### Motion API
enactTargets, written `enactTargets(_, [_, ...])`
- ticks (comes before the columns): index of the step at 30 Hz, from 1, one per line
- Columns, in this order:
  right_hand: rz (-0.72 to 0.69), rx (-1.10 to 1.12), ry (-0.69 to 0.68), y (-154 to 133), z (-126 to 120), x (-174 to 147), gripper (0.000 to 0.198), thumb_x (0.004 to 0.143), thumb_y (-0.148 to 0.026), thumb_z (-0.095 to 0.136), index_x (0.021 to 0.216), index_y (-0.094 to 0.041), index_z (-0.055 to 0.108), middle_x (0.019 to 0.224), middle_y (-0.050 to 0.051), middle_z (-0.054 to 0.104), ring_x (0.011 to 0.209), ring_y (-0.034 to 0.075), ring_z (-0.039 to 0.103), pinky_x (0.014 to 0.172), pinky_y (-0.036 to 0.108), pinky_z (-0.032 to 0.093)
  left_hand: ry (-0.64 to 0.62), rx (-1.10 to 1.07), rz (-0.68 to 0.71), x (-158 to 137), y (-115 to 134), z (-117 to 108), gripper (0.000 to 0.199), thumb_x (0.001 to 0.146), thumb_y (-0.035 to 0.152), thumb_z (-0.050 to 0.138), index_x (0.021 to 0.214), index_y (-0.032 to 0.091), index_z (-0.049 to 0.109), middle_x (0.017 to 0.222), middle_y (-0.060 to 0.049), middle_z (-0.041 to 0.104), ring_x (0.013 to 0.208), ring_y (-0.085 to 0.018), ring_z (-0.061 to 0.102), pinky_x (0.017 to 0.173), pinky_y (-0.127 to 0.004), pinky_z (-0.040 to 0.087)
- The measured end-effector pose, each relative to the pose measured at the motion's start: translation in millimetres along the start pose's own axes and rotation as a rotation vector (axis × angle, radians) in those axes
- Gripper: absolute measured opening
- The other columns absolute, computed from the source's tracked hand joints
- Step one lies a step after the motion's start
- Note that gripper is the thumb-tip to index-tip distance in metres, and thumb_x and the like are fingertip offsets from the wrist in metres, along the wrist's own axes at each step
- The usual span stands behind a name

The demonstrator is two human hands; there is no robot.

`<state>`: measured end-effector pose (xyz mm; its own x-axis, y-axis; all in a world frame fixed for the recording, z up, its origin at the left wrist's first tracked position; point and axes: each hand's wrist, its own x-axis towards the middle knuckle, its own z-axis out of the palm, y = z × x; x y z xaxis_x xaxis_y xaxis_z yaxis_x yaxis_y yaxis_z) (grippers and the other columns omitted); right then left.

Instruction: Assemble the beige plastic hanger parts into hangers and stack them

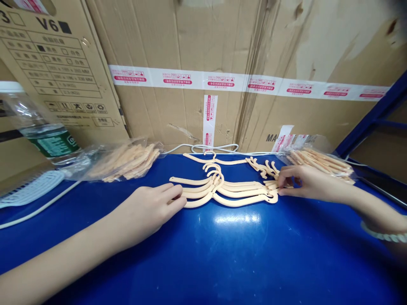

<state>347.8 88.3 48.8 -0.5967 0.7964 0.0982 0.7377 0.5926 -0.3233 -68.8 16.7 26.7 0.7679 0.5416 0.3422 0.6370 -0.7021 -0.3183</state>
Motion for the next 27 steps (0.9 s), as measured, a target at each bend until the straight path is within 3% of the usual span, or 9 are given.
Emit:
enactTargets(3, [-0.023,-0.052,0.024,-4,2,1,0.015,0.081,-0.035,0.067,0.078,-0.021,0.066,0.074,0.004,0.065,0.066,0.019,0.058,0.06,0.031,0.045,-0.049,0.101,0.076,2,0,0,0.022,0.091,0.007,0.044,0.093,0.016,0.064,0.092,-0.008,0.066,0.077,-0.022,0.064,0.052,-0.029,0.044])
enactTargets(7, [-0.082,-0.02,0.094,-23,12,4,0.013,0.084,-0.027,0.063,0.096,-0.023,0.062,0.097,0.006,0.067,0.086,0.023,0.062,0.074,0.036,0.049,0.012,0.138,0.072,6,8,-1,0.02,0.091,0.009,0.046,0.093,0.015,0.065,0.089,-0.008,0.068,0.071,-0.023,0.064,0.056,-0.033,0.049])
enactTargets(11, [-0.167,0.008,0.2,-51,34,7,0.02,0.091,-0.026,0.053,0.11,-0.024,0.058,0.111,0.01,0.063,0.103,0.027,0.059,0.088,0.042,0.05,0.078,0.073,0.025,9,14,1,0.021,0.094,0.01,0.045,0.095,0.016,0.065,0.096,-0.008,0.07,0.085,-0.024,0.066,0.077,-0.04,0.053])
enactTargets(14, [-0.21,0.012,0.197,-64,49,7,0.033,0.093,-0.03,0.052,0.125,-0.024,0.054,0.124,0.013,0.06,0.115,0.029,0.056,0.096,0.045,0.049,0.067,-0.068,-0.058,9,11,6,0.022,0.095,0.015,0.045,0.106,0.015,0.064,0.11,-0.012,0.068,0.104,-0.027,0.062,0.092,-0.046,0.05])
enactTargets(20, [-0.154,-0.021,0.143,-58,58,5,0.048,0.096,-0.04,0.05,0.139,-0.022,0.046,0.138,0.015,0.053,0.126,0.031,0.052,0.104,0.05,0.045,-0.035,-0.324,-0.236,1,0,18,0.044,0.097,0.029,0.048,0.14,0.022,0.045,0.147,-0.013,0.048,0.136,-0.029,0.042,0.11,-0.054,0.038])
enactTargets(23, [-0.152,-0.005,0.128,-53,57,6,0.045,0.097,-0.04,0.047,0.138,-0.022,0.047,0.138,0.014,0.054,0.127,0.029,0.052,0.105,0.049,0.046,-0.104,-0.359,-0.263,-1,-2,20,0.045,0.099,0.032,0.043,0.143,0.024,0.041,0.148,-0.011,0.047,0.138,-0.029,0.04,0.111,-0.056,0.036])
enactTargets(27, [-0.17,0.024,0.127,-53,56,7,0.038,0.099,-0.034,0.043,0.135,-0.022,0.05,0.135,0.013,0.056,0.125,0.027,0.054,0.104,0.047,0.047,-0.059,-0.376,-0.241,0,-1,19,0.036,0.099,0.026,0.043,0.133,0.02,0.051,0.137,-0.012,0.055,0.129,-0.026,0.049,0.107,-0.047,0.043])
